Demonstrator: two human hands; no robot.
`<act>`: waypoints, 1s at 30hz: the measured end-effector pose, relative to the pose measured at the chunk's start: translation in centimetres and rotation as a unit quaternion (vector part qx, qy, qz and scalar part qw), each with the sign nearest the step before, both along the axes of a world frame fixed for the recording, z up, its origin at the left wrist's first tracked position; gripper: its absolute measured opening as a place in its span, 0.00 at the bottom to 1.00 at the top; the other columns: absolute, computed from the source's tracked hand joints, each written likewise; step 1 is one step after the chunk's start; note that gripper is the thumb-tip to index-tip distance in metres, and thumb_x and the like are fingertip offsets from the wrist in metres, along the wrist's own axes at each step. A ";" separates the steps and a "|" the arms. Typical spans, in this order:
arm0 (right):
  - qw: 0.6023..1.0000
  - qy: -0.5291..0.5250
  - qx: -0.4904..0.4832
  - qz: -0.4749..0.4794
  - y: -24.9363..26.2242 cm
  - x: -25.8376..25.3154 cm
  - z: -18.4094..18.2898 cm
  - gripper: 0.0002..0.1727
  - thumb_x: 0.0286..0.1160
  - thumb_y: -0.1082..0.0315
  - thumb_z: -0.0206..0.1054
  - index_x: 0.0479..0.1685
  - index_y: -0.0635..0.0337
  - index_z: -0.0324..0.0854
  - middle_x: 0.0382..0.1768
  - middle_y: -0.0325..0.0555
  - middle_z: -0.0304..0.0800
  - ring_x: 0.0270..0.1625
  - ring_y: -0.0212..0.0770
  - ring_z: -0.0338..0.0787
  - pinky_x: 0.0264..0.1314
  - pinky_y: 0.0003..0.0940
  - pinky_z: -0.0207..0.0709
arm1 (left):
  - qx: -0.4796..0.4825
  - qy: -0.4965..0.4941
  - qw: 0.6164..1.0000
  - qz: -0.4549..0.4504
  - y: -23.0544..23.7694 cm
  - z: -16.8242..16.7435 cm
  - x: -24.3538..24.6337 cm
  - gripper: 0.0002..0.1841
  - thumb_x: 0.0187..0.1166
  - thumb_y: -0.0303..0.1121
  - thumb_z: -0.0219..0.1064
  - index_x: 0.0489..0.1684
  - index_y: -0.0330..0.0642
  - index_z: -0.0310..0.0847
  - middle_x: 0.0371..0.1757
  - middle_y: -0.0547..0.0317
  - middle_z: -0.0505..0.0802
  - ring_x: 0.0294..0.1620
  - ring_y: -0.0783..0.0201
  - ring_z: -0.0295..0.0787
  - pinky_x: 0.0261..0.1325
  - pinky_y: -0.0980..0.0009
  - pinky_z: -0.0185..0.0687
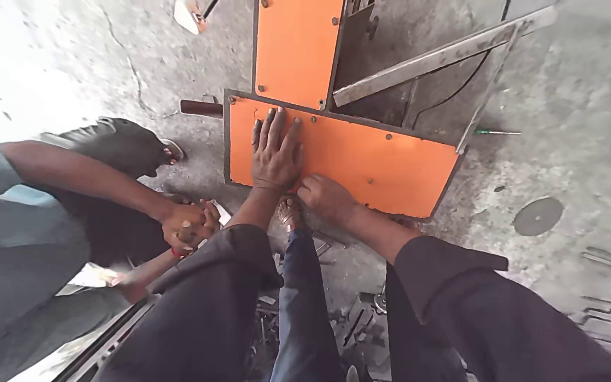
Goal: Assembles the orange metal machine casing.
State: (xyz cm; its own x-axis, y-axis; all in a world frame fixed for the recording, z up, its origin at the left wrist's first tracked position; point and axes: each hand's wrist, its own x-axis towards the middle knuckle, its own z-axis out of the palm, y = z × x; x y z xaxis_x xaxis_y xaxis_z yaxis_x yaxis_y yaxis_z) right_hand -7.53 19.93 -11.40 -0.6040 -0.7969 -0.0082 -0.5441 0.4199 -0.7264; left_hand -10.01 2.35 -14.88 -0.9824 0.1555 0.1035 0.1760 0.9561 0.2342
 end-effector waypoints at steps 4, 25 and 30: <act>1.000 0.002 0.010 -0.009 -0.2 0.4 0.1 0.05 0.74 0.76 0.68 0.35 0.66 0.89 0.37 0.56 0.90 0.45 0.54 0.92 0.50 0.43 0.88 | -0.003 -0.006 1.000 -0.002 0.0 -0.2 0.1 0.24 0.88 0.43 0.54 0.81 0.54 0.77 0.86 0.43 0.76 0.90 0.43 0.65 0.91 0.44 0.53; 0.997 0.049 -0.036 -0.044 -0.7 1.4 -1.0 0.06 0.74 0.75 0.67 0.33 0.63 0.90 0.37 0.53 0.90 0.44 0.52 0.91 0.48 0.42 0.88 | -0.001 -0.002 1.000 -0.006 0.0 -0.1 0.2 0.24 0.87 0.43 0.53 0.80 0.52 0.76 0.86 0.43 0.75 0.90 0.42 0.64 0.91 0.43 0.52; 0.998 0.053 -0.029 0.006 -0.6 0.9 -0.7 0.08 0.77 0.74 0.66 0.35 0.64 0.90 0.40 0.54 0.89 0.46 0.52 0.91 0.49 0.41 0.87 | -0.012 -0.002 1.000 -0.008 -0.1 -0.2 0.2 0.24 0.87 0.43 0.53 0.81 0.53 0.75 0.86 0.43 0.75 0.90 0.42 0.64 0.91 0.43 0.52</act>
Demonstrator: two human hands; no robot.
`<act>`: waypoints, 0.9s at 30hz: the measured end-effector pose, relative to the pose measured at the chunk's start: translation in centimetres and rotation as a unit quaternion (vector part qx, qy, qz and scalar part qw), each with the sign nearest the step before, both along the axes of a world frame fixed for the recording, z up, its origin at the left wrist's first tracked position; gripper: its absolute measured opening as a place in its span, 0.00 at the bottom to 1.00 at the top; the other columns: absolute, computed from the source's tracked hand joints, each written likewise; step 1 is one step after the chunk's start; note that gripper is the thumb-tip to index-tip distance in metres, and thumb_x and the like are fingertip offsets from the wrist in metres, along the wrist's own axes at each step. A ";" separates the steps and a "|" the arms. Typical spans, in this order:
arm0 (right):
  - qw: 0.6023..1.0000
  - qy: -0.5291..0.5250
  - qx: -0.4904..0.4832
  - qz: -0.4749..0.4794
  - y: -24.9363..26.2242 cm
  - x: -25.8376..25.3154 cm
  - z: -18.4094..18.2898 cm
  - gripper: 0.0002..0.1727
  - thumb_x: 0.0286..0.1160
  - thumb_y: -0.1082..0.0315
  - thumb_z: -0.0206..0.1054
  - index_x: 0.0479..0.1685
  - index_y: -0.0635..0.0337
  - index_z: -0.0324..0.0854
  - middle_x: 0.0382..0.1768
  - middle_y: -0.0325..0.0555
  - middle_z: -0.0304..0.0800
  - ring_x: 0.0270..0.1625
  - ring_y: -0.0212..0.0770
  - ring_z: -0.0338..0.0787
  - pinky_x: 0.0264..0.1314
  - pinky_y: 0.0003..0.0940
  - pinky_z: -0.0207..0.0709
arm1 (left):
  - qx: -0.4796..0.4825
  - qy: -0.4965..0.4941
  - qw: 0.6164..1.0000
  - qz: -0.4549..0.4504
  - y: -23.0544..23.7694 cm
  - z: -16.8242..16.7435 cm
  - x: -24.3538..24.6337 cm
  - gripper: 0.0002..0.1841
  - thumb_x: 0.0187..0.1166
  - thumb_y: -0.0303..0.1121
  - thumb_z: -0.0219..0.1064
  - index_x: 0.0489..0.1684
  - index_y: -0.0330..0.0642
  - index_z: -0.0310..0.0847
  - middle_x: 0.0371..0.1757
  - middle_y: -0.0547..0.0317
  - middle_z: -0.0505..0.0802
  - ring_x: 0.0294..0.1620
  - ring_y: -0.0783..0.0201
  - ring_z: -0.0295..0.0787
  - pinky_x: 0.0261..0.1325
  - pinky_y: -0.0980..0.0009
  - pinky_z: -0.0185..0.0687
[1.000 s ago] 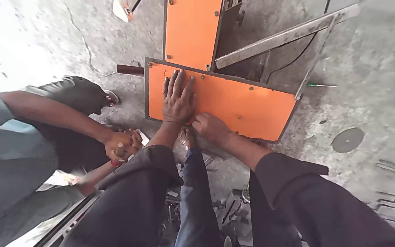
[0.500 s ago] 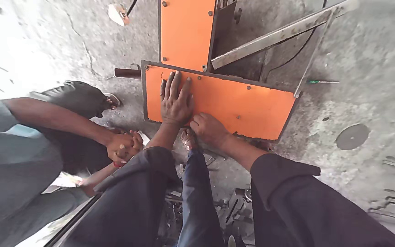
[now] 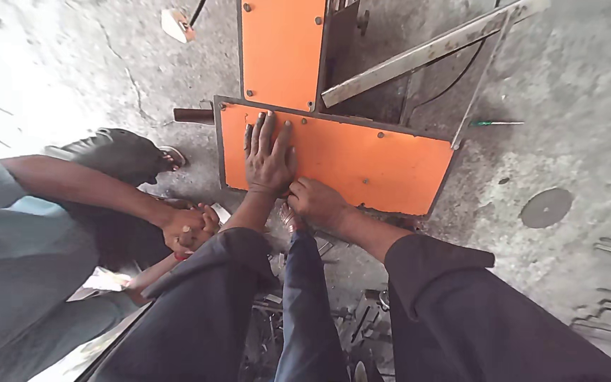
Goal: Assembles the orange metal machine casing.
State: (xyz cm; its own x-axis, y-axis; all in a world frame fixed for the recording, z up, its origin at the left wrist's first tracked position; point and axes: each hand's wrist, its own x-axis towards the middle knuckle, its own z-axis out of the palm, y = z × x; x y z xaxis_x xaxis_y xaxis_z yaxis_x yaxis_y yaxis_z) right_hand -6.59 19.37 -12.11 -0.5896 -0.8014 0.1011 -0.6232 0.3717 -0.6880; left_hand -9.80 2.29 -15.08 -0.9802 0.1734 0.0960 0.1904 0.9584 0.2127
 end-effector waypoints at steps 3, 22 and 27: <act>1.000 -0.010 0.022 -0.015 -0.1 -0.4 0.1 0.08 0.79 0.73 0.65 0.34 0.64 0.87 0.35 0.54 0.89 0.43 0.53 0.92 0.44 0.43 0.88 | -0.001 -0.002 1.000 0.000 0.1 0.0 -0.1 0.24 0.88 0.44 0.53 0.81 0.53 0.75 0.86 0.43 0.75 0.90 0.43 0.64 0.91 0.43 0.52; 0.998 0.023 -0.052 0.012 1.7 -0.3 -2.2 0.11 0.81 0.63 0.66 0.43 0.61 0.92 0.41 0.54 0.91 0.49 0.54 0.92 0.54 0.46 0.87 | 0.017 -0.025 0.999 0.009 0.1 0.3 0.0 0.24 0.89 0.44 0.52 0.83 0.56 0.75 0.88 0.47 0.73 0.91 0.45 0.62 0.92 0.45 0.50; 0.999 0.011 -0.050 0.003 1.5 -0.5 -2.2 0.09 0.80 0.73 0.63 0.38 0.64 0.89 0.39 0.56 0.91 0.48 0.55 0.92 0.54 0.46 0.86 | 0.021 -0.078 0.997 -0.010 -1.9 1.2 1.0 0.27 0.91 0.51 0.49 0.88 0.60 0.68 0.92 0.54 0.67 0.94 0.47 0.56 0.92 0.35 0.40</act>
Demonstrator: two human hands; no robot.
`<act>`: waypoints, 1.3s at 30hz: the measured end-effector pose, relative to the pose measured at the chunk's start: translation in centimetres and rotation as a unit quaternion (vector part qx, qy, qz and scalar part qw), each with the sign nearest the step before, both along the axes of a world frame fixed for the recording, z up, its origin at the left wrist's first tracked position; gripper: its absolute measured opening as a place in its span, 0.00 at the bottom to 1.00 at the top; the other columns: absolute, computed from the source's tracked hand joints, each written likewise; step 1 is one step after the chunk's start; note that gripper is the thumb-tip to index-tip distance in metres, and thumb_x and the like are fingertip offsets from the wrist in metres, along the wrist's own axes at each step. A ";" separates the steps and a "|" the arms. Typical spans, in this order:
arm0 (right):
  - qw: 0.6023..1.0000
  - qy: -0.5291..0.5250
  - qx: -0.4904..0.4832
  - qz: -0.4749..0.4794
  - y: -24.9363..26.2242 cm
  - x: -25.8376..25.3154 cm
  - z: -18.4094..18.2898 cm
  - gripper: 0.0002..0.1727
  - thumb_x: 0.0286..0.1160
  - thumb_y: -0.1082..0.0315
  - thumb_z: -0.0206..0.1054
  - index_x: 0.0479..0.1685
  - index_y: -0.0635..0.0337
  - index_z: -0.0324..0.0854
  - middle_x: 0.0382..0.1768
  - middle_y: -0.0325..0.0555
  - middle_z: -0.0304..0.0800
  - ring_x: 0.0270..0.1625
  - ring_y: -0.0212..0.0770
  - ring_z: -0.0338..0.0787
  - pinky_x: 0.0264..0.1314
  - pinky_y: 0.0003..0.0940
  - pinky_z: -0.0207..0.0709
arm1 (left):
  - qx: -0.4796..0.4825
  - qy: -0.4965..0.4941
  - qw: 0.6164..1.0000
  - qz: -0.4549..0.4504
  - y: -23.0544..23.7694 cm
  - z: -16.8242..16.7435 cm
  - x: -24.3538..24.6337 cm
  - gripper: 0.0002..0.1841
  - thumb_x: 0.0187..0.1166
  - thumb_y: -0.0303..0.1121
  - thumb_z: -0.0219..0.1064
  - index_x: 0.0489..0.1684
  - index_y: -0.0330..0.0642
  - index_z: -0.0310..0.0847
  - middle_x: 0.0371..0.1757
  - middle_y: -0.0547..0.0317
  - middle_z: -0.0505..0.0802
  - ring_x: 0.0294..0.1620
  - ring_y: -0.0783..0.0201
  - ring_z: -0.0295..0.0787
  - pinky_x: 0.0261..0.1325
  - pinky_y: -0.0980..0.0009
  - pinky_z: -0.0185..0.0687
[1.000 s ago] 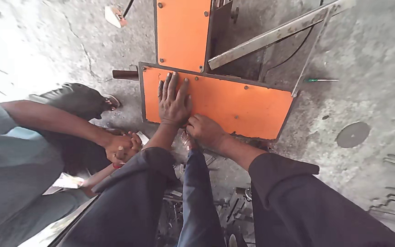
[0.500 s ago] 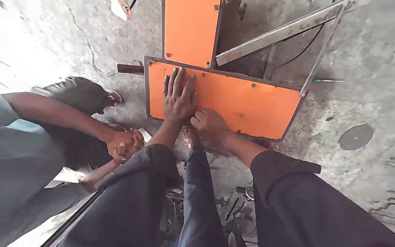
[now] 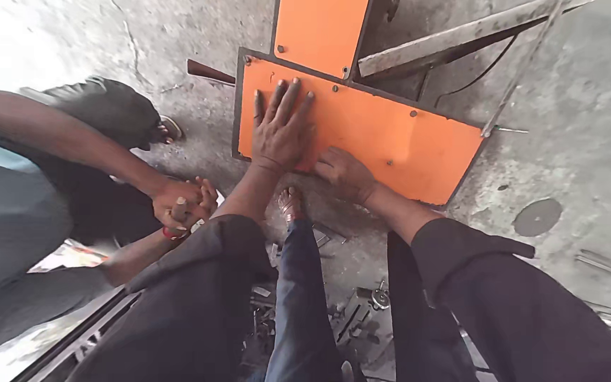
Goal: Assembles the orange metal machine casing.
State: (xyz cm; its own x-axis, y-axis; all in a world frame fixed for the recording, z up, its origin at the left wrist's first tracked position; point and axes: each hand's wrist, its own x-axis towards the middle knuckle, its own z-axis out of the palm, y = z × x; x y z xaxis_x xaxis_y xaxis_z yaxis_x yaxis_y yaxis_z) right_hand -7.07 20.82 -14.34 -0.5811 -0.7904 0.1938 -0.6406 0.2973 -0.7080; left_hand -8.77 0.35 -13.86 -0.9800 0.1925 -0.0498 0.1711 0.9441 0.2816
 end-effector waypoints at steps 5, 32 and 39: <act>1.000 0.007 0.020 -0.008 -0.3 0.3 0.2 0.09 0.80 0.70 0.65 0.39 0.63 0.90 0.41 0.55 0.92 0.50 0.55 0.92 0.55 0.47 0.87 | -0.009 0.031 0.999 0.017 -1.0 -0.3 1.2 0.28 0.89 0.52 0.51 0.88 0.61 0.69 0.91 0.58 0.70 0.94 0.49 0.56 0.92 0.35 0.39; 0.999 0.010 0.039 0.008 -0.3 0.6 0.6 0.09 0.80 0.71 0.67 0.47 0.64 0.92 0.43 0.56 0.93 0.49 0.55 0.92 0.54 0.44 0.86 | -0.006 0.034 0.999 0.019 -1.0 -0.3 0.8 0.28 0.88 0.53 0.51 0.87 0.62 0.70 0.91 0.58 0.71 0.93 0.49 0.59 0.91 0.35 0.41; 0.997 -0.007 0.051 0.054 -0.2 0.6 1.5 0.10 0.83 0.73 0.62 0.46 0.61 0.92 0.48 0.54 0.92 0.54 0.52 0.91 0.60 0.41 0.86 | -0.016 0.029 0.999 0.020 -1.0 -0.2 0.7 0.28 0.88 0.53 0.52 0.87 0.62 0.70 0.91 0.59 0.71 0.93 0.49 0.59 0.91 0.35 0.43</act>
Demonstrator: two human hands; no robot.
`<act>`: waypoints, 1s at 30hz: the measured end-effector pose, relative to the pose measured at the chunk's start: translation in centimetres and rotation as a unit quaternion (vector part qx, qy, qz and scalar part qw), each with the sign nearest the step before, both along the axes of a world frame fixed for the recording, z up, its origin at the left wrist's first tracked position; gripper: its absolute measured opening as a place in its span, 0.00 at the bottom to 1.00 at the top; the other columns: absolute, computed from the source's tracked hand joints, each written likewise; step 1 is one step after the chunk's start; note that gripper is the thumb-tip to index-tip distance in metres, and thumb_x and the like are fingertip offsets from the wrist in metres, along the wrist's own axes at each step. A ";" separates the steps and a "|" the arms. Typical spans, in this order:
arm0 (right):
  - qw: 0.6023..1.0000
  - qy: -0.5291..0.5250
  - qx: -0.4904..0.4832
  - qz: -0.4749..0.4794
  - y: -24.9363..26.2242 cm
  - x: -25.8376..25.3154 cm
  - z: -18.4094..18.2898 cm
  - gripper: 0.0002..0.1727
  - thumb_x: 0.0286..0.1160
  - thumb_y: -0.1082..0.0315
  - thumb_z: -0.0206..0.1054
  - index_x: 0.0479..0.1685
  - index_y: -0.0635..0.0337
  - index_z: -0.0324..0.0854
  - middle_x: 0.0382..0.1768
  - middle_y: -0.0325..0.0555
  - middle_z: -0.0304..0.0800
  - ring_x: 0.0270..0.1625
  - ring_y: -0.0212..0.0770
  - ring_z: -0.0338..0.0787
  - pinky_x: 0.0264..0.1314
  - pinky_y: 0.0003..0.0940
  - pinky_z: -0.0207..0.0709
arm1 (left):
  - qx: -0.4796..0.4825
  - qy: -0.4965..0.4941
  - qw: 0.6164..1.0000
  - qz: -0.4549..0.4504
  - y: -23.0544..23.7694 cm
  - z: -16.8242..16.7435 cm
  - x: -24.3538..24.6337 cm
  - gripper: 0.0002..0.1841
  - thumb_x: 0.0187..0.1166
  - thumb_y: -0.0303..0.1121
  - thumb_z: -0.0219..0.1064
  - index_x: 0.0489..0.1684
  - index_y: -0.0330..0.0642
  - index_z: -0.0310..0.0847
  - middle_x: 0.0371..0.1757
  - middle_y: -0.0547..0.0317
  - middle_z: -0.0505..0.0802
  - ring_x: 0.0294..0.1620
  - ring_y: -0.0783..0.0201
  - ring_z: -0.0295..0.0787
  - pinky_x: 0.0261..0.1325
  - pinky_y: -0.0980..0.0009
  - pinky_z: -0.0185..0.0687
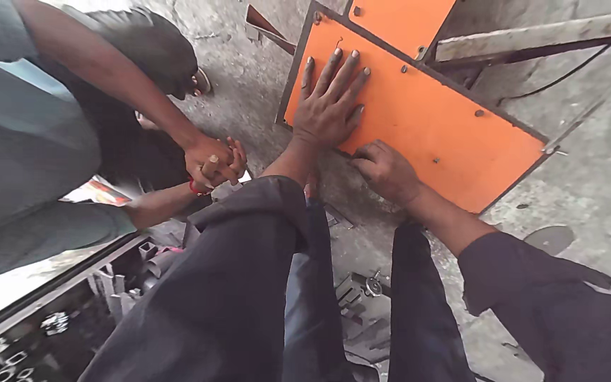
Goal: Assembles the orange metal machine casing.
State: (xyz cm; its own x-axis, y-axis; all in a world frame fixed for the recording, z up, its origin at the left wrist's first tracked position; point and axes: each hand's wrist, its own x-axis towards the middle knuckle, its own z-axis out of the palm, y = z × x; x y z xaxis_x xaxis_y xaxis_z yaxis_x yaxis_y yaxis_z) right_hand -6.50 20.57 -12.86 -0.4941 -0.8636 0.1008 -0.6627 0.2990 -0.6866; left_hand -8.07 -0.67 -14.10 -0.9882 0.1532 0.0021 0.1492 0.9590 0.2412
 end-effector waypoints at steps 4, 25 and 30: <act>0.999 0.022 0.031 0.000 -0.7 -0.1 0.6 0.11 0.82 0.73 0.62 0.50 0.65 0.90 0.44 0.57 0.92 0.50 0.54 0.92 0.56 0.42 0.87 | 0.000 -0.010 1.000 -0.002 0.1 0.2 0.0 0.28 0.87 0.52 0.52 0.88 0.63 0.69 0.91 0.59 0.70 0.93 0.48 0.58 0.91 0.35 0.42; 0.959 -0.172 0.156 -0.165 -1.6 -0.3 3.3 0.10 0.71 0.67 0.72 0.46 0.62 0.90 0.42 0.52 0.92 0.46 0.48 0.93 0.53 0.45 0.88 | 0.014 -0.003 1.000 0.013 0.2 -0.5 0.5 0.29 0.90 0.52 0.47 0.91 0.65 0.65 0.93 0.63 0.66 0.95 0.52 0.54 0.92 0.35 0.37; 0.979 -0.105 0.132 -0.115 -2.3 -0.5 2.8 0.07 0.71 0.68 0.72 0.39 0.64 0.91 0.43 0.55 0.92 0.48 0.51 0.93 0.55 0.44 0.88 | 0.020 -0.015 1.000 0.009 0.1 -0.4 0.6 0.29 0.90 0.54 0.46 0.91 0.65 0.64 0.94 0.64 0.65 0.95 0.52 0.52 0.92 0.35 0.36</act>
